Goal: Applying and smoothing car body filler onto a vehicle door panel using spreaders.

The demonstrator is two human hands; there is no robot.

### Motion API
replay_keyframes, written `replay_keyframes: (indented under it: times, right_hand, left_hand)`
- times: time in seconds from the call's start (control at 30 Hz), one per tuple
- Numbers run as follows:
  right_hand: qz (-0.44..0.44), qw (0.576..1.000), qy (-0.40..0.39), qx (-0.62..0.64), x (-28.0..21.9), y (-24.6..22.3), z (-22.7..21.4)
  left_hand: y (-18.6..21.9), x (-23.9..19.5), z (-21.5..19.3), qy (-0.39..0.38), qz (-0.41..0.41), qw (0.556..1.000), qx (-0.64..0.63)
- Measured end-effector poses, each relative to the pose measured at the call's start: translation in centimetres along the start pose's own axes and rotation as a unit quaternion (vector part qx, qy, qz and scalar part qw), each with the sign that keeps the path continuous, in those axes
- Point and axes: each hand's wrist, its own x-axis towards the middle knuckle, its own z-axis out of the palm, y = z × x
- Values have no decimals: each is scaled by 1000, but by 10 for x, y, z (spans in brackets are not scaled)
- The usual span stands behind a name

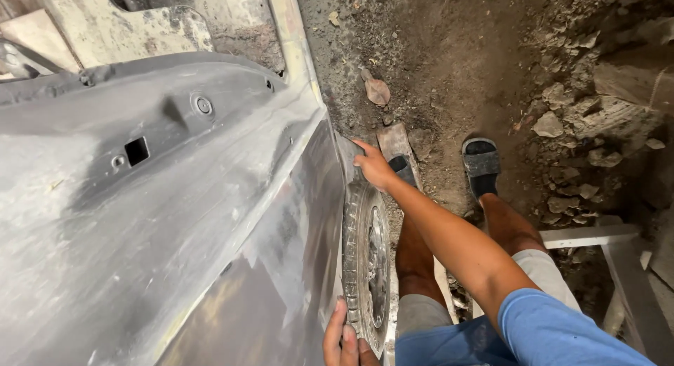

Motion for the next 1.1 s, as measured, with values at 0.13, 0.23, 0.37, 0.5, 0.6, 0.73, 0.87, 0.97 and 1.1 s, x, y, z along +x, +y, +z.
replay_keyframes:
  times: [0.13,0.23,0.37,0.5,0.6,0.73,0.87,0.97,1.1]
  right_hand:
    - [28,998,14,54,4,2,5]
    - [50,989,-10,140,2,-8,10]
    - [27,994,-7,110,-2,-19,16]
    - [31,999,-12,-6,-29,-68,34]
    - [4,998,-4,-55,-42,-77,38]
    - [-114,990,-37,-76,-61,-97,44]
    - [-72,993,-53,-71,-89,-126,53]
    - [-21,994,-61,-89,-127,-182,69]
    - [38,993,-62,-91,-177,-222,88]
  left_hand:
    - [-2,0,3,10,-13,1000,-10]
    - [-8,-2,-2,7,-36,999,-16]
    - [-14,2,-3,-18,-24,999,-12]
    - [-12,11,-3,-28,8,999,17]
    - [-5,13,-8,-35,-13,999,11]
    - [5,21,-6,-26,-23,999,5]
    - [19,27,-12,-41,-39,998,-21]
    - [24,27,-16,-53,-57,997,-20]
    - [35,33,-12,-14,-49,999,-8]
